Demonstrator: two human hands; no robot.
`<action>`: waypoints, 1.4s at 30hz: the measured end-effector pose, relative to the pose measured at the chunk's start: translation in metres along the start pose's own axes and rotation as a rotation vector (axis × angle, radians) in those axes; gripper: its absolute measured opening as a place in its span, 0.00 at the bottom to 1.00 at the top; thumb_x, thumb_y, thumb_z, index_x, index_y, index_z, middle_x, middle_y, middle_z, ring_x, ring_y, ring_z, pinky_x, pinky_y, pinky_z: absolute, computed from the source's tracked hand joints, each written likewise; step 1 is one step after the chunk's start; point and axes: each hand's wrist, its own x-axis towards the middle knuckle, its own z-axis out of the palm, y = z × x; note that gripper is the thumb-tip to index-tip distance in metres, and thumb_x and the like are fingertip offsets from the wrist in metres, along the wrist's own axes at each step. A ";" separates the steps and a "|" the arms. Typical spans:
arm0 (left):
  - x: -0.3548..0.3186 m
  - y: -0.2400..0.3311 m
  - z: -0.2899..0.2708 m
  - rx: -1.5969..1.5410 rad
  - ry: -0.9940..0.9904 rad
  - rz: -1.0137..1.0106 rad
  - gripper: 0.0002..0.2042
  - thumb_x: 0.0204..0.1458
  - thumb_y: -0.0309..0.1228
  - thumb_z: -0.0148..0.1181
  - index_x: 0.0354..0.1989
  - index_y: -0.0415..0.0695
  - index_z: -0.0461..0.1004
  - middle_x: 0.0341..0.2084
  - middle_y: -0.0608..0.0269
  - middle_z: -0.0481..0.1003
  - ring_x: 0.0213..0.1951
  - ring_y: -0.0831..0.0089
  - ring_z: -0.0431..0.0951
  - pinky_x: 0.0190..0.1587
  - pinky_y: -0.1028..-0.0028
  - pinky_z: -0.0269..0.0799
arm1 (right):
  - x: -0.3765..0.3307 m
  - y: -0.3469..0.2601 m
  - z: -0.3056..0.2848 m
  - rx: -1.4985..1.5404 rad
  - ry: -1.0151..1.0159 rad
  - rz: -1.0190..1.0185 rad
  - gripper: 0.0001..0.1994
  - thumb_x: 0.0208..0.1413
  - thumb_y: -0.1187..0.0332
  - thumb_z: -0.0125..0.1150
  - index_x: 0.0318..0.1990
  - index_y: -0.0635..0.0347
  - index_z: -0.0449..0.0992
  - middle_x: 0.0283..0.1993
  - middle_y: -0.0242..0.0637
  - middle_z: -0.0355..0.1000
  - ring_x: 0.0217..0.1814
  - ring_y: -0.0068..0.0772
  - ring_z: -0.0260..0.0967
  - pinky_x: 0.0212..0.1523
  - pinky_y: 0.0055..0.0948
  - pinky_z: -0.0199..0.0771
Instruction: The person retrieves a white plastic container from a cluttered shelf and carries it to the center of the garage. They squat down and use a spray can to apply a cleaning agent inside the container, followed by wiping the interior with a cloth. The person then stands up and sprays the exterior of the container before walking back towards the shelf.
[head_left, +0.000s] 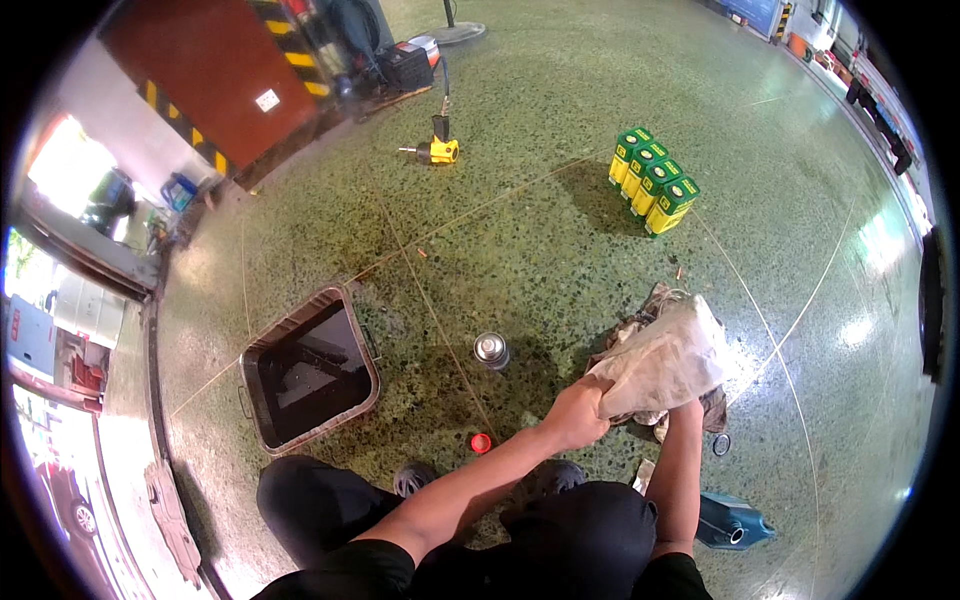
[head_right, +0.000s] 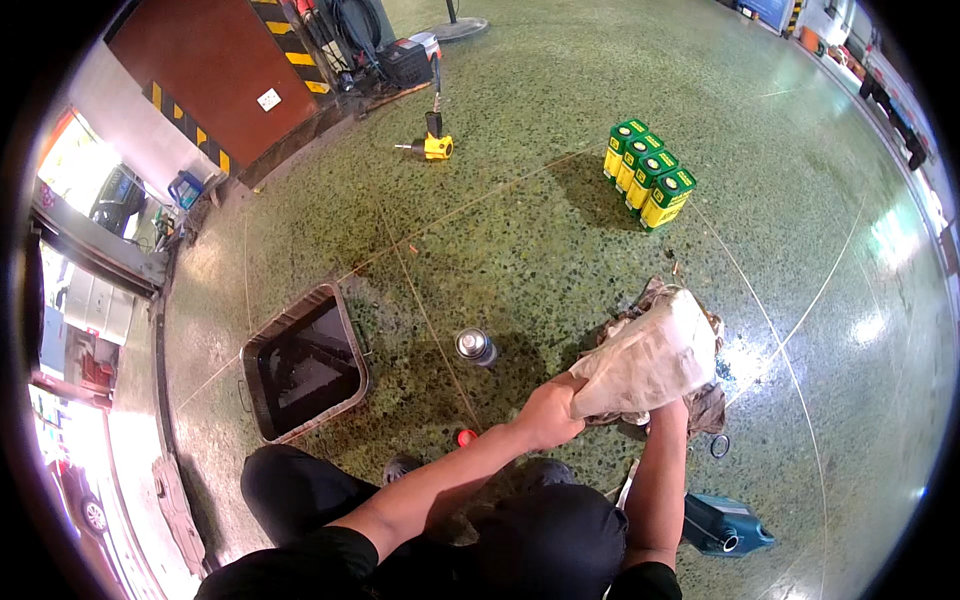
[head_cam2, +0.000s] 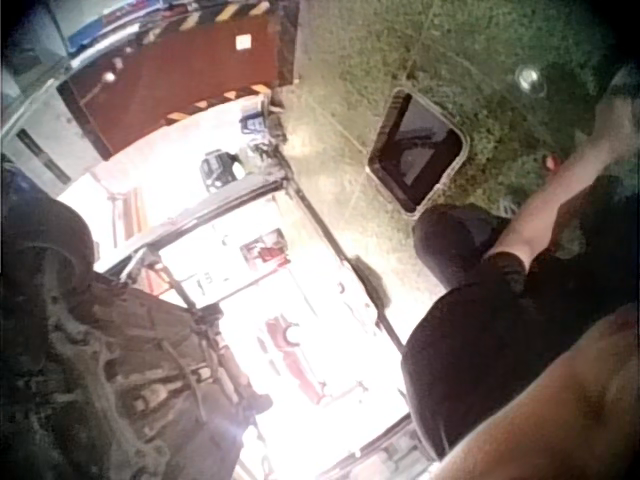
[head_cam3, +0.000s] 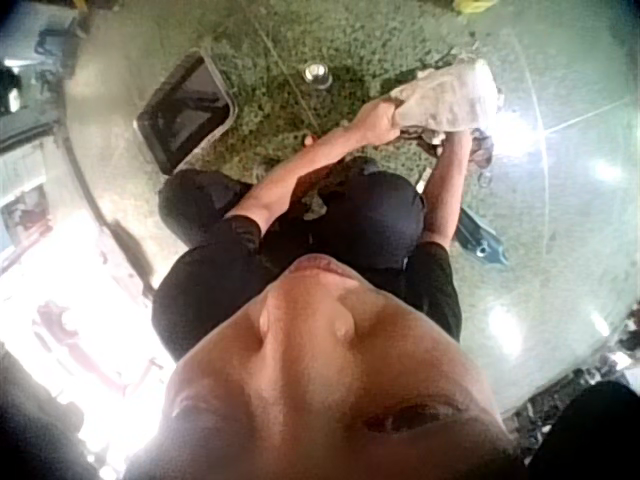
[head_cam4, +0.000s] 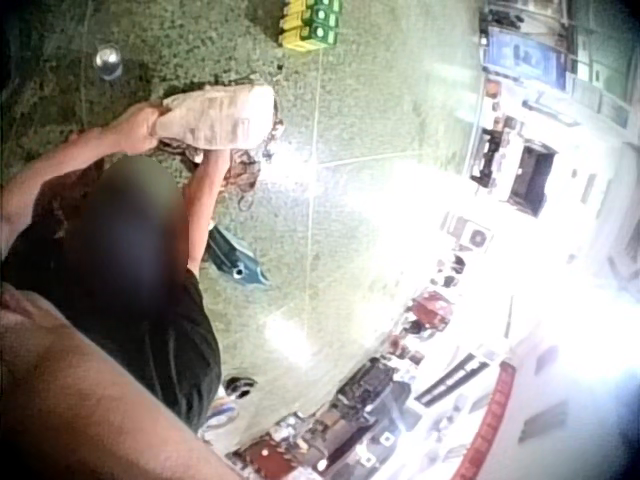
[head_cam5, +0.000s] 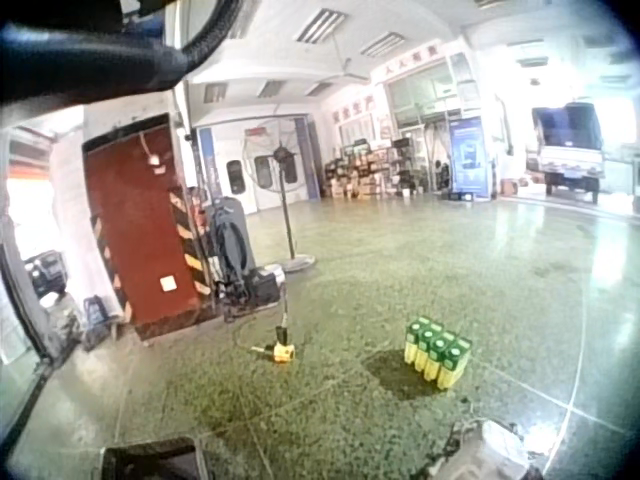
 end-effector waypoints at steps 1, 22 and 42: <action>0.001 0.004 -0.001 0.021 -0.010 0.043 0.22 0.41 0.24 0.58 0.50 0.42 0.76 0.42 0.46 0.77 0.51 0.46 0.74 0.53 0.56 0.72 | -0.004 0.000 -0.002 0.006 0.004 0.004 0.23 0.58 0.70 0.62 0.60 0.68 0.69 0.58 0.42 0.71 0.60 0.39 0.69 0.60 0.39 0.71; 0.008 -0.013 0.021 -0.521 -0.179 -0.118 0.23 0.41 0.17 0.53 0.50 0.38 0.76 0.39 0.64 0.82 0.42 0.78 0.79 0.49 0.72 0.73 | 0.008 0.027 -0.021 0.220 -0.028 0.050 0.22 0.61 0.74 0.58 0.62 0.69 0.68 0.61 0.43 0.70 0.62 0.38 0.67 0.58 0.40 0.73; 0.006 0.011 0.002 0.059 -0.117 0.205 0.24 0.34 0.22 0.60 0.47 0.40 0.76 0.43 0.51 0.77 0.55 0.53 0.72 0.54 0.59 0.71 | -0.029 0.020 -0.009 0.013 0.189 -0.005 0.22 0.61 0.75 0.57 0.62 0.70 0.67 0.61 0.44 0.69 0.62 0.37 0.66 0.59 0.40 0.72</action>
